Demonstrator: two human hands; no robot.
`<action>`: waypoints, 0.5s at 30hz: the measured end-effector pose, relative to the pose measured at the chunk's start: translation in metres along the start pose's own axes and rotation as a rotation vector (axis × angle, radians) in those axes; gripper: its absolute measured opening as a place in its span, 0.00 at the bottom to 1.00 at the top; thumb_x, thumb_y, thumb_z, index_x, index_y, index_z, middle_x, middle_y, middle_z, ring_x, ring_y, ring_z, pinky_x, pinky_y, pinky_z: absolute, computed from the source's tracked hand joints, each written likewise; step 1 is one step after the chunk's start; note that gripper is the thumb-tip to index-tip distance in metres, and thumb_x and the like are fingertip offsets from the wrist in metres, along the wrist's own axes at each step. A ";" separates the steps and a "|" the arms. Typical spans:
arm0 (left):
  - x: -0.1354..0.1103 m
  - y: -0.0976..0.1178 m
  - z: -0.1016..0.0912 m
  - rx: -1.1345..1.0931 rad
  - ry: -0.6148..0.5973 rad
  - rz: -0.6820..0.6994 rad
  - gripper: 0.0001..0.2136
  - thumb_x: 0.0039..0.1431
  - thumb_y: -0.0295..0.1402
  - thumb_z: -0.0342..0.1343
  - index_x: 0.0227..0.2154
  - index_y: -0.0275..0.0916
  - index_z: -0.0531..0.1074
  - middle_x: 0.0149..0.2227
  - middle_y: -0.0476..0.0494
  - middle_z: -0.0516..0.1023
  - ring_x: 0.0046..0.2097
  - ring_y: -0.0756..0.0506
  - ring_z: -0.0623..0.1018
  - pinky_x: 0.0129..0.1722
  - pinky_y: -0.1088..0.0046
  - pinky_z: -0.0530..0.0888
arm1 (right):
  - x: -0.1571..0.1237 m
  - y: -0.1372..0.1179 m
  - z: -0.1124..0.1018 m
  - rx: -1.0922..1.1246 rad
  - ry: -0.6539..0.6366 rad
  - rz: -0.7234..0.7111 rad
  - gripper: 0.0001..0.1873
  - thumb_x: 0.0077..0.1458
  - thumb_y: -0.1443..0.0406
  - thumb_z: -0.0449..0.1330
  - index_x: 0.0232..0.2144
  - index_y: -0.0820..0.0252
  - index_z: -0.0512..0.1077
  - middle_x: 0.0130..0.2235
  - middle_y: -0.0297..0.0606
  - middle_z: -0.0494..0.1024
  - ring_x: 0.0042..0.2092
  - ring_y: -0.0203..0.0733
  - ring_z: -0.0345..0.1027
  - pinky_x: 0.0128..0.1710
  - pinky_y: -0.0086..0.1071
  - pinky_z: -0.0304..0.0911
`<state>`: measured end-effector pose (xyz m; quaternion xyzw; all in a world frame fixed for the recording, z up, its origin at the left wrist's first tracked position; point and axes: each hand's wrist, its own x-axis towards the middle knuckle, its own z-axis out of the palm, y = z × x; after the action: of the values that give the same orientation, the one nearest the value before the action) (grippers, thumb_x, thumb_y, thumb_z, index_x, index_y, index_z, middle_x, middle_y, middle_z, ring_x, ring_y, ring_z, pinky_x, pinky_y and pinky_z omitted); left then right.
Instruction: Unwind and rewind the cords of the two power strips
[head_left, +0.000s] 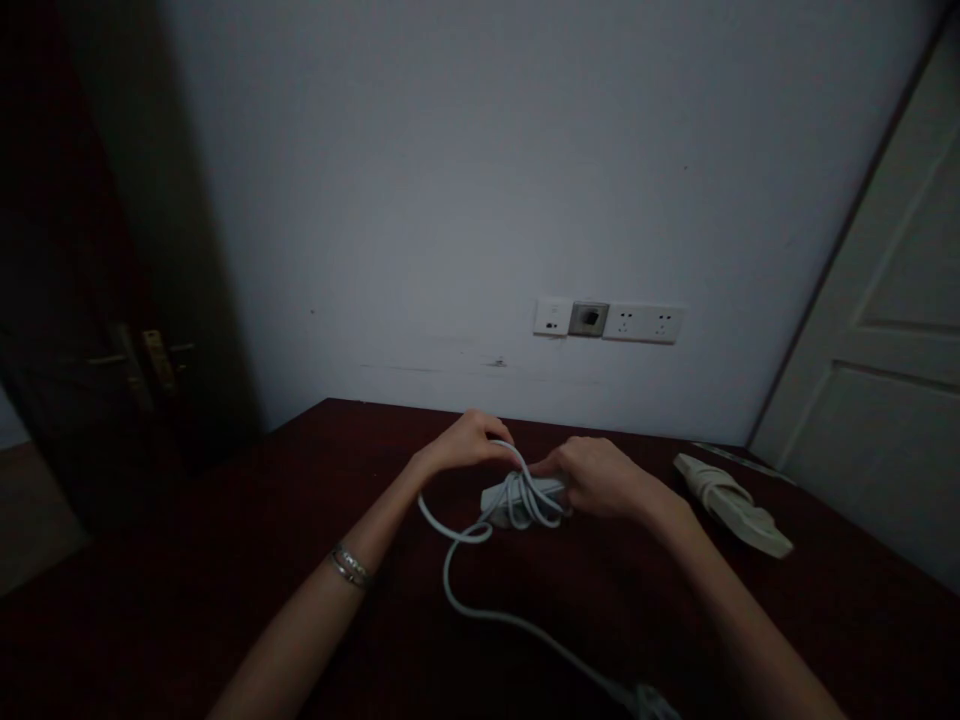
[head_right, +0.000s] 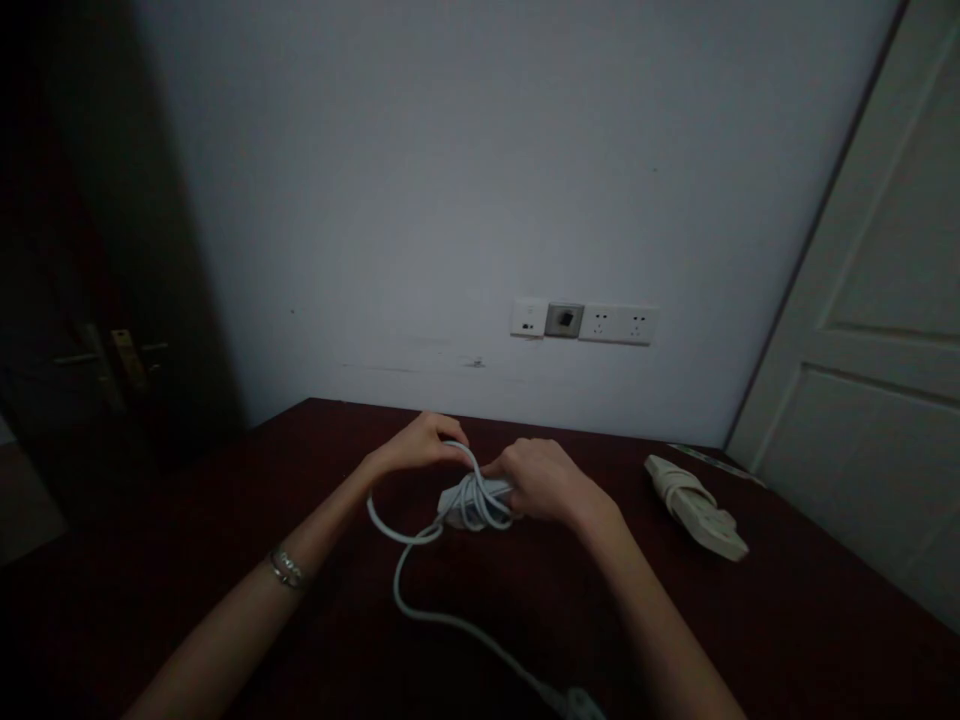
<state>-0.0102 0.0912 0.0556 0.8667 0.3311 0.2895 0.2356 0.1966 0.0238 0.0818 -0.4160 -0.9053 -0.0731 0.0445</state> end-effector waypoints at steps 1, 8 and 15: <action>-0.001 -0.002 -0.001 -0.051 -0.016 -0.026 0.11 0.44 0.38 0.62 0.26 0.34 0.77 0.27 0.46 0.76 0.32 0.49 0.73 0.31 0.77 0.66 | -0.003 -0.001 -0.003 0.049 -0.014 -0.006 0.22 0.43 0.69 0.56 0.41 0.43 0.74 0.29 0.34 0.79 0.33 0.42 0.71 0.29 0.29 0.53; -0.004 -0.007 -0.005 -0.328 -0.271 -0.153 0.14 0.42 0.39 0.63 0.28 0.32 0.77 0.18 0.51 0.69 0.18 0.56 0.61 0.19 0.79 0.57 | -0.015 -0.003 -0.025 0.478 -0.134 -0.068 0.22 0.40 0.67 0.60 0.42 0.52 0.76 0.30 0.30 0.78 0.31 0.39 0.69 0.30 0.26 0.58; -0.007 -0.006 -0.003 -0.577 -0.436 -0.168 0.13 0.44 0.33 0.63 0.34 0.33 0.75 0.18 0.53 0.68 0.20 0.55 0.65 0.21 0.79 0.62 | -0.026 0.016 -0.031 0.807 -0.219 -0.013 0.26 0.39 0.67 0.62 0.45 0.56 0.74 0.37 0.33 0.78 0.34 0.41 0.70 0.32 0.29 0.64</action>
<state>-0.0188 0.0911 0.0516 0.7757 0.2480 0.1592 0.5580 0.2257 0.0094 0.1105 -0.3649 -0.8633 0.3318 0.1070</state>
